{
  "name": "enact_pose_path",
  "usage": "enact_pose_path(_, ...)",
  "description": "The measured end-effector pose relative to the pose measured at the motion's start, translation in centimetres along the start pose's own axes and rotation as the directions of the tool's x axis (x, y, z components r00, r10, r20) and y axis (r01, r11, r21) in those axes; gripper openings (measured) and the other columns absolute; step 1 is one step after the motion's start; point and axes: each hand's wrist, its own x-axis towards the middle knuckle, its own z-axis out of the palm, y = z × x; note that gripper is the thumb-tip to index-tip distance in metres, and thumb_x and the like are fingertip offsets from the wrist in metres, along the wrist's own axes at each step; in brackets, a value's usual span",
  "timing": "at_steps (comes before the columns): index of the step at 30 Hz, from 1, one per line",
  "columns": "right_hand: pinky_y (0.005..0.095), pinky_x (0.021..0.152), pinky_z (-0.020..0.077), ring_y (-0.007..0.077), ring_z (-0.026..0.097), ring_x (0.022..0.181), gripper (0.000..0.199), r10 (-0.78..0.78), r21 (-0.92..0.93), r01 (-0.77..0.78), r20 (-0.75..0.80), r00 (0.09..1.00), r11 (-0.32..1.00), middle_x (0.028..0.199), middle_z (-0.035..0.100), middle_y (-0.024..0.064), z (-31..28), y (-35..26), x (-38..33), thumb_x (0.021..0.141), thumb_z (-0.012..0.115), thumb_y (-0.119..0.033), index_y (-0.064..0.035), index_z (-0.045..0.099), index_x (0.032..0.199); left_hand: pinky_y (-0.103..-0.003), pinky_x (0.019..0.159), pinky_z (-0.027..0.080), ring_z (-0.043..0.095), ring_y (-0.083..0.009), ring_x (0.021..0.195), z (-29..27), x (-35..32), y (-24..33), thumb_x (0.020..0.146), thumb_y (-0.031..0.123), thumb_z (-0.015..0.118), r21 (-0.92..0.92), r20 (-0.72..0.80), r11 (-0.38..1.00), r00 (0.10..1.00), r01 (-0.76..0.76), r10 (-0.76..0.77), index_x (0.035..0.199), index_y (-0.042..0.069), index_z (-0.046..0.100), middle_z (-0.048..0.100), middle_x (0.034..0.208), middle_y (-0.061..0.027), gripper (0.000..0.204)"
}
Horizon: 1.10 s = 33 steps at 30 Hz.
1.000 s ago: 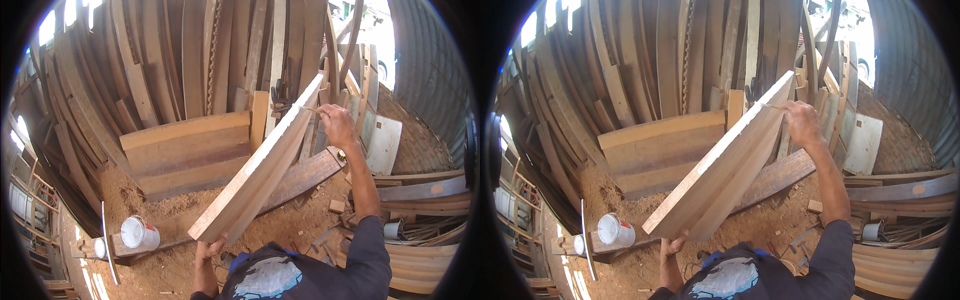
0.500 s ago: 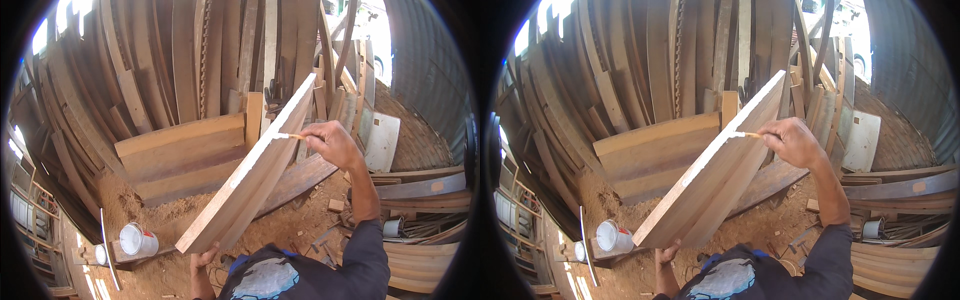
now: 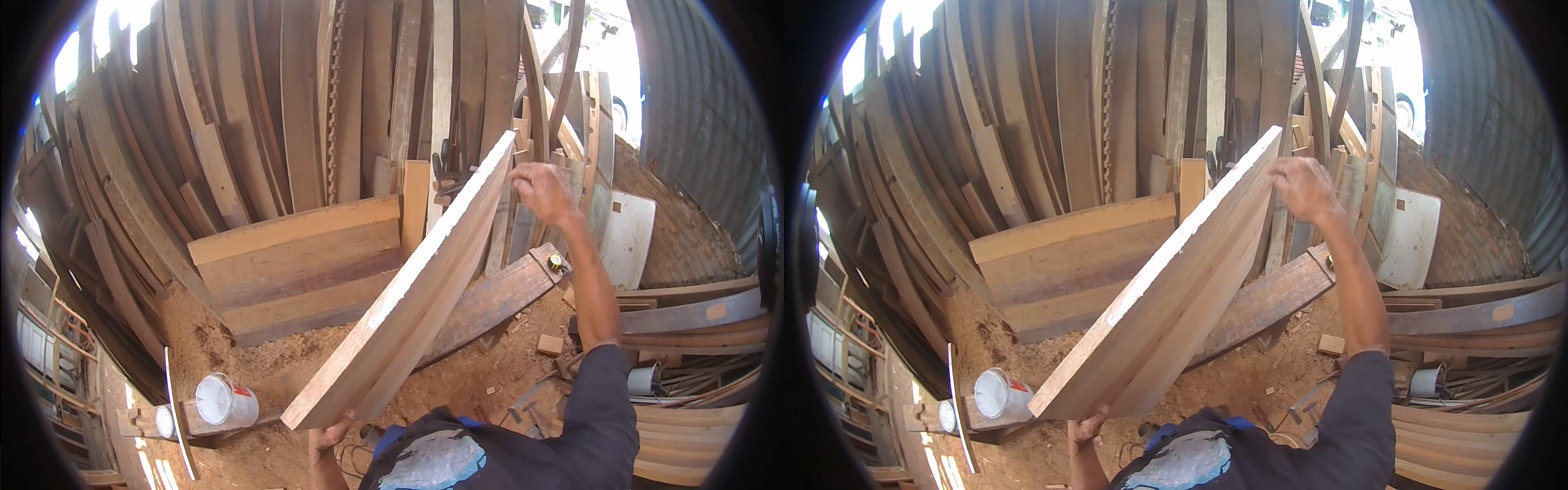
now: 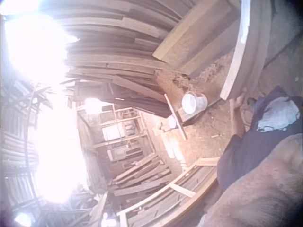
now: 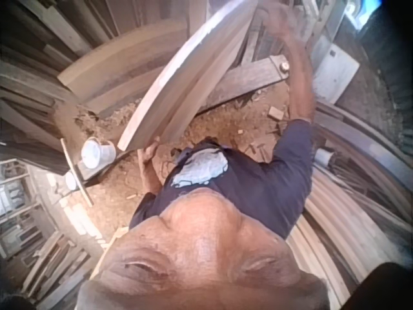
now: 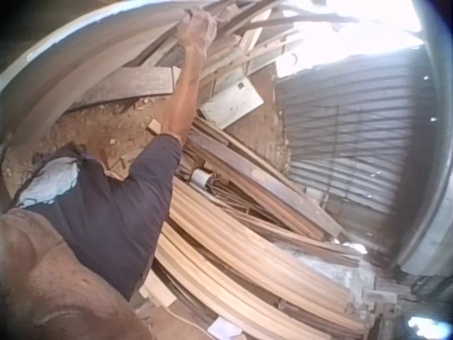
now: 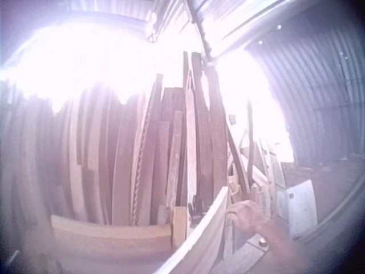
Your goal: The person applies a white substance from a bucket to the edges of wooden boards using a small brush, handling both a long thin board and a large square panel.
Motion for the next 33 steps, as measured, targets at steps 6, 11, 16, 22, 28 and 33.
enact_pose_path(6,0.0445,0.099,0.0511,0.0364,0.069,0.106,0.023,0.134,-0.085,-0.137,-0.038,0.99,0.987,0.111,0.072,0.0193,-0.7,0.2,1.4,0.088,0.062,-0.012,-0.0085,0.078,0.104,-0.038,0.091,0.052,0.066,-0.0234,0.102,-0.4,0.1,0.6,0.073,-0.004,0.072,-0.184,0.02,0.93,0.947,0.318,-0.32,0.111,-0.001,0.069,0.071,0.111,-0.0107,0.038)
enact_pose_path(11,0.0451,0.099,0.0514,0.0376,0.068,0.107,0.023,0.191,-0.114,-0.198,-0.067,0.979,0.974,0.111,0.072,0.0203,1.2,8.8,6.8,0.087,0.063,-0.014,-0.0122,0.079,0.104,-0.038,0.09,0.052,0.066,-0.0232,0.103,-0.6,-0.7,-0.8,0.073,-0.004,0.071,-0.207,0.061,0.909,0.932,0.362,-0.357,0.111,-0.002,0.069,0.07,0.111,-0.0095,0.038)
enact_pose_path(16,0.0455,0.096,0.053,0.0375,0.07,0.102,0.021,0.397,-0.229,-0.405,-0.082,0.914,0.885,0.105,0.074,0.0184,1.1,11.6,9.6,0.084,0.065,-0.014,-0.011,0.08,0.1,-0.037,0.091,0.052,0.066,-0.0227,0.104,0.8,-0.7,0.9,0.074,-0.003,0.071,-0.244,-0.028,0.853,0.876,0.461,-0.481,0.111,0.0,0.069,0.071,0.11,-0.0094,0.037)
enact_pose_path(22,0.0404,0.082,0.056,0.0288,0.072,0.085,0.022,0.317,-0.07,-0.333,-0.178,0.932,0.94,0.093,0.075,0.0163,-0.9,12.1,10.2,0.085,0.063,-0.014,-0.0074,0.078,0.1,-0.036,0.085,0.052,0.065,-0.0191,0.095,0.9,-0.1,0.9,0.075,-0.001,0.074,-0.248,-0.014,0.869,0.895,0.428,-0.445,0.107,-0.001,0.069,0.07,0.105,-0.0061,0.032)
enact_pose_path(28,0.0354,0.079,0.0545,0.0268,0.071,0.081,0.029,0.406,0.393,-0.553,0.398,0.823,0.735,0.084,0.074,0.0117,-2.3,9.3,7.5,0.084,0.06,-0.013,-0.01,0.078,0.106,-0.039,0.09,0.051,0.064,-0.0216,0.103,0.0,-0.5,-0.1,0.075,0.0,0.068,-0.191,0.053,0.919,0.939,0.344,-0.341,0.116,-0.002,0.066,0.069,0.111,-0.0085,0.041)
enact_pose_path(33,0.0351,0.064,0.0502,0.019,0.065,0.067,0.026,0.364,0.149,-0.363,0.025,0.931,0.92,0.071,0.07,0.0055,-0.7,8.8,7.2,0.079,0.063,-0.015,-0.0068,0.078,0.099,-0.037,0.089,0.05,0.063,-0.0199,0.102,-0.2,-1.0,-0.7,0.075,-0.001,0.068,-0.146,0.044,0.94,0.951,0.308,-0.305,0.116,-0.001,0.066,0.068,0.11,-0.0069,0.041)
